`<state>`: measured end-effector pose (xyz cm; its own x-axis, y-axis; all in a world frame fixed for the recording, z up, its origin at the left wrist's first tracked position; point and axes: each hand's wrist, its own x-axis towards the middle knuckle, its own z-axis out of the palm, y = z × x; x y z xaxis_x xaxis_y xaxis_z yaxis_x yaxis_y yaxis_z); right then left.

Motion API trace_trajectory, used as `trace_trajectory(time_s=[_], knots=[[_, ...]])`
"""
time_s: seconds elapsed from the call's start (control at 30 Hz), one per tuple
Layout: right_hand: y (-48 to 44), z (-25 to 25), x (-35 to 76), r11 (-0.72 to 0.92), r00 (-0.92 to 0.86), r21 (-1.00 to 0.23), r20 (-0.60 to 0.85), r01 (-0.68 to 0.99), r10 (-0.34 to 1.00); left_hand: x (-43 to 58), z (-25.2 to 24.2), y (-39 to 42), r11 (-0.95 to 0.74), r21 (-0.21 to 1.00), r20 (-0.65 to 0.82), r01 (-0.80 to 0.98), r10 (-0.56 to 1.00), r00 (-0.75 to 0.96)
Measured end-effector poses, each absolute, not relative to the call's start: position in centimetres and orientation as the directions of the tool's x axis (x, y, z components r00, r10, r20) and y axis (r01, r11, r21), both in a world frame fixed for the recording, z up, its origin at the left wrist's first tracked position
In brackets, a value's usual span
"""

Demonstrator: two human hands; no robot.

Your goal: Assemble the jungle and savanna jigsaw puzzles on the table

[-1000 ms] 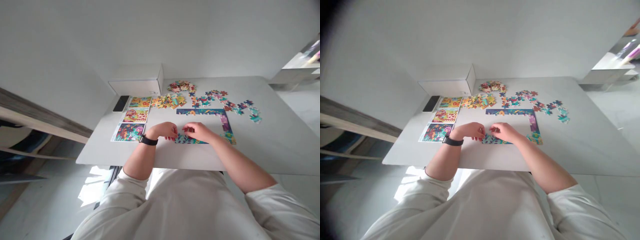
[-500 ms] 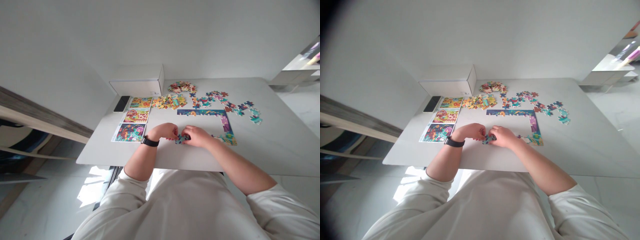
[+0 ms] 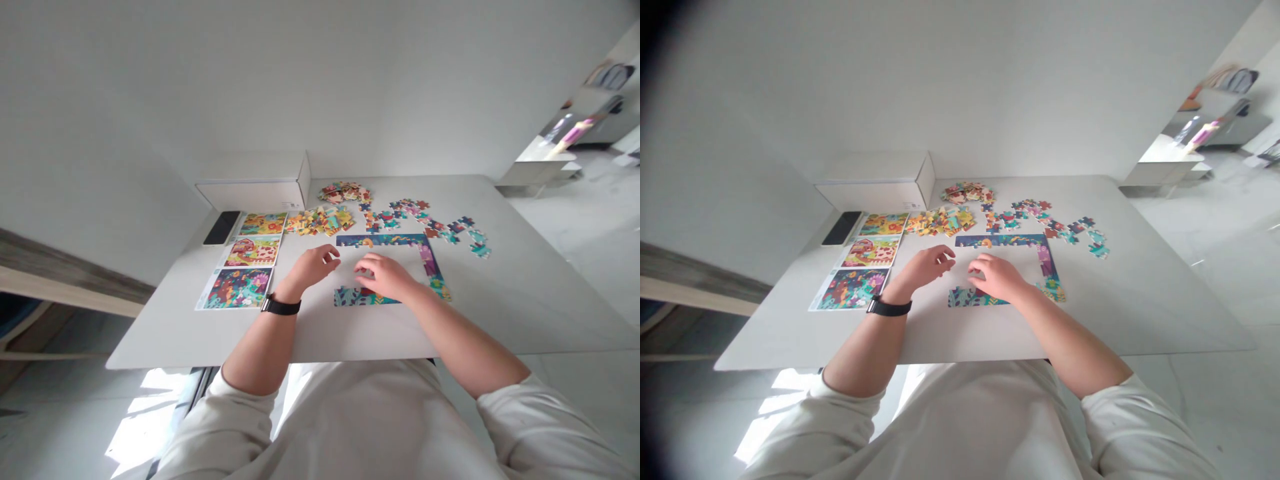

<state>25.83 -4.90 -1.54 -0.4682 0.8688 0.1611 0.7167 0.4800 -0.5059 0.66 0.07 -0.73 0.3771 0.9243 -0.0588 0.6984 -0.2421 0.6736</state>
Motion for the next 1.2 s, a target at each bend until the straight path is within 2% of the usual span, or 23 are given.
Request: trace_trajectory(time_s=[0.07,0.13,0.27,0.4,0.5,0.7,1.0,1.2], knots=[[-3.9,-0.5,27.9,0.452,-0.392,-0.527,0.228,0.72,0.891,0.6,-1.1,0.6,-0.278,0.699,0.091,0.659,0.948,0.304],[-2.8,0.6,30.3,0.423,-0.33,-0.53,0.266,0.735,0.906,0.7,-1.2,1.3,-0.32,0.737,0.177,0.596,0.941,0.287],[-0.5,1.8,35.0,0.352,-0.261,-0.455,0.252,0.818,0.932,1.0,-0.9,3.3,-0.384,0.765,0.213,0.517,0.909,0.359],[1.3,0.4,38.2,0.237,-0.185,-0.367,0.171,0.899,0.968,1.5,-1.1,5.1,-0.517,0.6,0.279,0.61,0.85,0.446],[1.7,-1.6,39.4,0.186,-0.131,-0.323,0.185,0.928,0.974,1.7,-2.4,5.7,-0.592,0.459,0.344,0.662,0.806,0.482],[1.1,-4.2,40.5,0.17,-0.115,-0.288,0.199,0.942,0.973,0.7,-5.2,6.0,-0.678,0.384,0.33,0.626,0.735,0.593],[0.4,-3.8,41.1,0.201,-0.194,-0.276,0.051,0.94,0.98,-0.4,-6.5,6.4,-0.653,0.342,0.247,0.676,0.756,0.606],[-0.3,-2.7,42.4,0.222,-0.249,-0.302,-0.054,0.927,0.967,-0.9,-5.8,5.2,-0.725,0.311,0.168,0.614,0.678,0.716]])
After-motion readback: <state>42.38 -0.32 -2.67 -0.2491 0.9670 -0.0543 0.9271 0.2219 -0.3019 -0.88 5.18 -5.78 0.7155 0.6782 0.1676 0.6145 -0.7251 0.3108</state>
